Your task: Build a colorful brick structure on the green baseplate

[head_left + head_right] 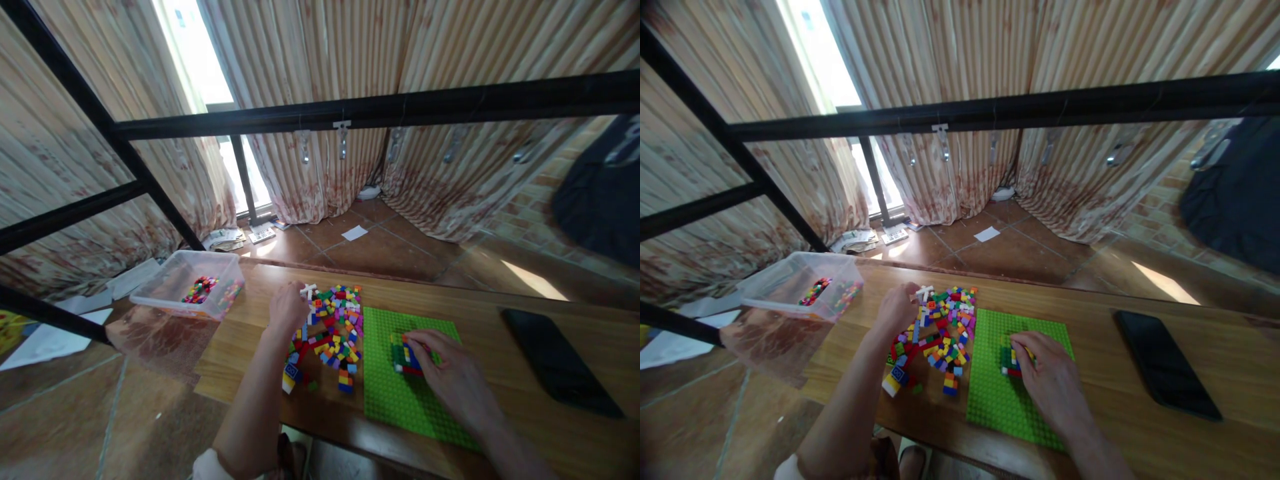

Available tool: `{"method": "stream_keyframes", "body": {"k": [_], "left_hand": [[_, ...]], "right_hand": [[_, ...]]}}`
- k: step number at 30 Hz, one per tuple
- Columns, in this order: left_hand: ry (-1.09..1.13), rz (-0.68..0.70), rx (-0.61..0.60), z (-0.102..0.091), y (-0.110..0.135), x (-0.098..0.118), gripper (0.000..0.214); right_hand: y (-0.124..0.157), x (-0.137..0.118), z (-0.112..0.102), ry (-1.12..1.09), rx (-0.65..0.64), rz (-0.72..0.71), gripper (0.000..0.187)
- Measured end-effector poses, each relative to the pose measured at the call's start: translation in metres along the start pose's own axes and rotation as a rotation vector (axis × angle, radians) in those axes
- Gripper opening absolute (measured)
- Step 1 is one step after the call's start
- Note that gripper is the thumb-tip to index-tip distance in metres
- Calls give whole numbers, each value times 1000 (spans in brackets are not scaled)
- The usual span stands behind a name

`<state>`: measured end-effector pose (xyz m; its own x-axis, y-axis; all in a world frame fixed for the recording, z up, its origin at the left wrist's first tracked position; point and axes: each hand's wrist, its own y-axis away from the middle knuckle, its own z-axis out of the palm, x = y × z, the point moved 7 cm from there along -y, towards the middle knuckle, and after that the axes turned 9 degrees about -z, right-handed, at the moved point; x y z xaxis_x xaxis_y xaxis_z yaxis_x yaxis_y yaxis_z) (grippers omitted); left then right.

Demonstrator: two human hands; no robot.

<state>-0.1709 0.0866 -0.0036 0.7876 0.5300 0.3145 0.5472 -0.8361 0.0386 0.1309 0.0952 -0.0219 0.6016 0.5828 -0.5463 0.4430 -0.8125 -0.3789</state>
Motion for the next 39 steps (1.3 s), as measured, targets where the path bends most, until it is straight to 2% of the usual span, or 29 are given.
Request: {"method": "stream_keyframes", "body": {"k": [6,21,26,30,35,39], "left_hand": [[-81,45,-32,14,-6,1,38],[-75,-1,6,10,-9,-7,29],[-45,-73,-11,9,-10,-18,36],[-3,-128,-22,-1,-17,-33,41],[31,-171,-76,-14,-23,-53,37],[26,-173,-168,-11,-19,-61,31]], "right_hand": [[-1,0,0,-8,-3,-13,30],[1,-2,-5,31,13,-35,30],[1,-4,-5,36,6,-48,31],[1,-3,-3,36,-10,-36,31],[2,0,-3,44,-18,-43,33],[2,2,-2,55,-15,-39,34]]}}
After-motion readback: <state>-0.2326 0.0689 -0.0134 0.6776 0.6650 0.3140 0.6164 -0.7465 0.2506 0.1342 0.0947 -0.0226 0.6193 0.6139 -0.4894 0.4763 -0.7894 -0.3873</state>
